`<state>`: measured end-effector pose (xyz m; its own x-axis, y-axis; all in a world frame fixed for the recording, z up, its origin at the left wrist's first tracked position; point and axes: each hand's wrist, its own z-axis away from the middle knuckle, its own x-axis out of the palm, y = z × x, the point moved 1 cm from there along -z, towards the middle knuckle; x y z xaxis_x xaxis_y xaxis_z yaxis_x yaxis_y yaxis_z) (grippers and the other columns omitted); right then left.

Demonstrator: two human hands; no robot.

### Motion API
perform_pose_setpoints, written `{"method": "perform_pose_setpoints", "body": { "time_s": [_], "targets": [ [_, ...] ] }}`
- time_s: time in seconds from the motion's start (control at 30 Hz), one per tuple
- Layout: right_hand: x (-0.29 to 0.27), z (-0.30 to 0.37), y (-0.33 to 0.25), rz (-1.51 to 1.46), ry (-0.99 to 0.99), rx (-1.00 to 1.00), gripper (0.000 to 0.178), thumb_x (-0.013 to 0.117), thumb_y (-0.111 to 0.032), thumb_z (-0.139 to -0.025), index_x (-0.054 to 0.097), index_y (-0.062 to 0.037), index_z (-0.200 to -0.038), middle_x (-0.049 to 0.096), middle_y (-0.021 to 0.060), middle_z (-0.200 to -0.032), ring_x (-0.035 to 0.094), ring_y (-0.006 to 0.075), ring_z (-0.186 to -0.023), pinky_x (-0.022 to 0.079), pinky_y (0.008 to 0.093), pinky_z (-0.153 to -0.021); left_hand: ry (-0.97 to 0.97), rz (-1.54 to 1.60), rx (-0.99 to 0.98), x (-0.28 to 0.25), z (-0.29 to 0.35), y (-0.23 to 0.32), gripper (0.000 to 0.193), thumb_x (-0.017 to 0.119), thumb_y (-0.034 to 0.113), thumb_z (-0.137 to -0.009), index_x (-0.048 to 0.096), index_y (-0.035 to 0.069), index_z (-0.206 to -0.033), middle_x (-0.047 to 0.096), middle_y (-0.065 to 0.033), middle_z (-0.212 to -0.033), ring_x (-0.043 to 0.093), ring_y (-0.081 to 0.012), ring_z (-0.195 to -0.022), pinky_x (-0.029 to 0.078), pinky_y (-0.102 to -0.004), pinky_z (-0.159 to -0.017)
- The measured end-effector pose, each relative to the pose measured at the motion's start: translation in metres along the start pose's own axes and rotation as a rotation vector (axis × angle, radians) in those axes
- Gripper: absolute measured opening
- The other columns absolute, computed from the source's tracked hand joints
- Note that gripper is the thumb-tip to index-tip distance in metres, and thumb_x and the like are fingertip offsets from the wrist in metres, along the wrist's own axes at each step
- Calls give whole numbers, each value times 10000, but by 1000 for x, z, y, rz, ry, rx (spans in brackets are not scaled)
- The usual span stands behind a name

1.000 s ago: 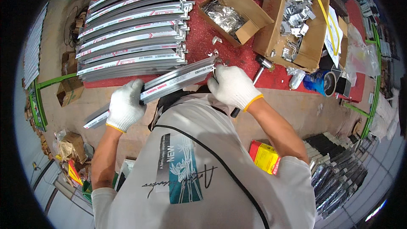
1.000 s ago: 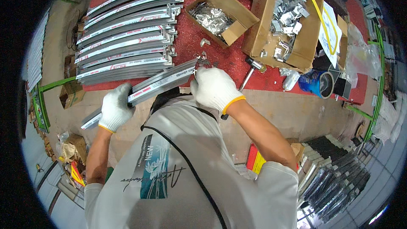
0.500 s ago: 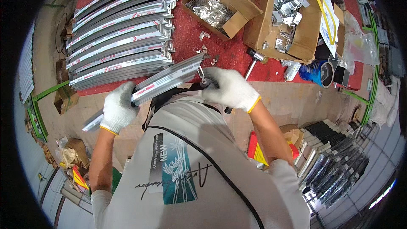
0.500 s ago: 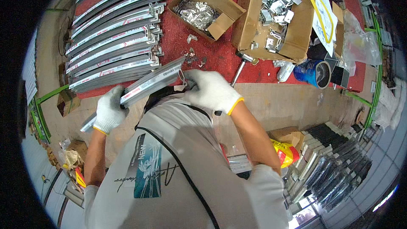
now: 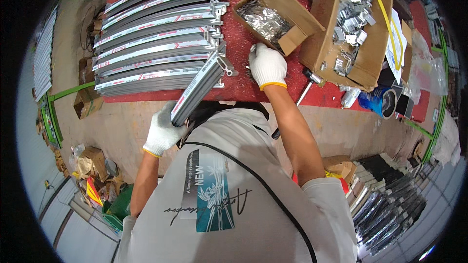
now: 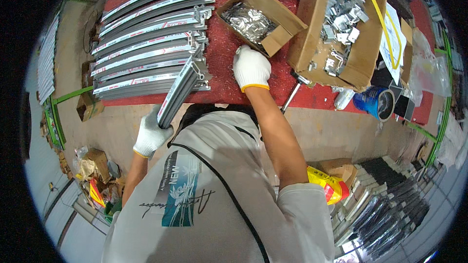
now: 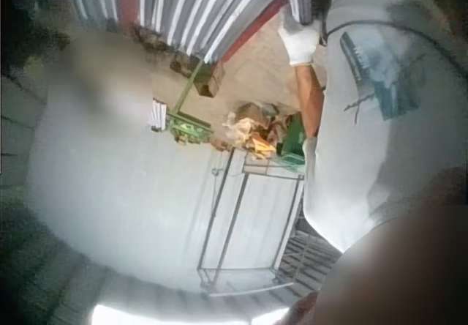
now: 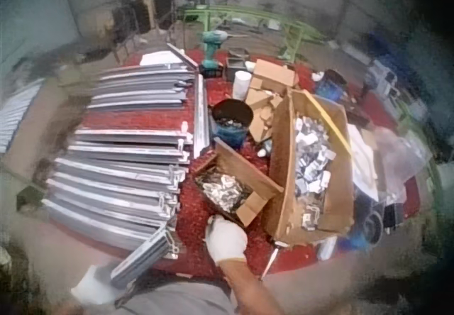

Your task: The person repeatedly picks up long silver metal bars from a stack on a red workbench, attaches small metal brackets to the ends, and places the assembled bars back on the stack. The person wears white gloves and uses a hammer to secure the brackets.

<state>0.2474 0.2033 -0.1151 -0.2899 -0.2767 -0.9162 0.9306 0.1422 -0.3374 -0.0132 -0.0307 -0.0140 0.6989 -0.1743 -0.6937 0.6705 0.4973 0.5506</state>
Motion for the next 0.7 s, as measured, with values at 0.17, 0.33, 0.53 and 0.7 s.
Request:
{"method": "perform_pose_setpoints", "body": {
  "time_s": [0.17,0.33,0.53,0.7],
  "targets": [
    [-4,-14,-1,51,-45,45,381,642,-378,-1050,781,-23,-1058,804,288,-1042,786,498,-987,626,601,-908,40,85,4,1,6,0,536,823,129,-794,704,20,-1305,791,-253,-1122,790,-419,-1081,615,-448,-947],
    [-16,-5,-11,120,-98,32,335,649,-319,-1057,728,5,-1092,806,295,-1021,806,478,-959,645,577,-866,38,58,-14,4,3,1,532,823,155,-783,709,26,-1286,777,-247,-1144,761,-445,-1099,609,-467,-961],
    [-66,24,-19,-255,180,-24,285,659,-285,-1093,724,-8,-1104,789,281,-999,769,489,-965,605,564,-874,49,30,1,5,2,-3,537,836,193,-775,707,37,-1273,775,-239,-1154,757,-443,-1102,613,-474,-951],
    [-96,44,-30,-836,35,48,271,765,-225,-1027,746,20,-1140,811,242,-982,804,358,-886,619,420,-827,45,-17,-2,6,2,-2,542,846,204,-771,705,46,-1270,773,-235,-1160,753,-446,-1111,612,-485,-948]
  ]
}}
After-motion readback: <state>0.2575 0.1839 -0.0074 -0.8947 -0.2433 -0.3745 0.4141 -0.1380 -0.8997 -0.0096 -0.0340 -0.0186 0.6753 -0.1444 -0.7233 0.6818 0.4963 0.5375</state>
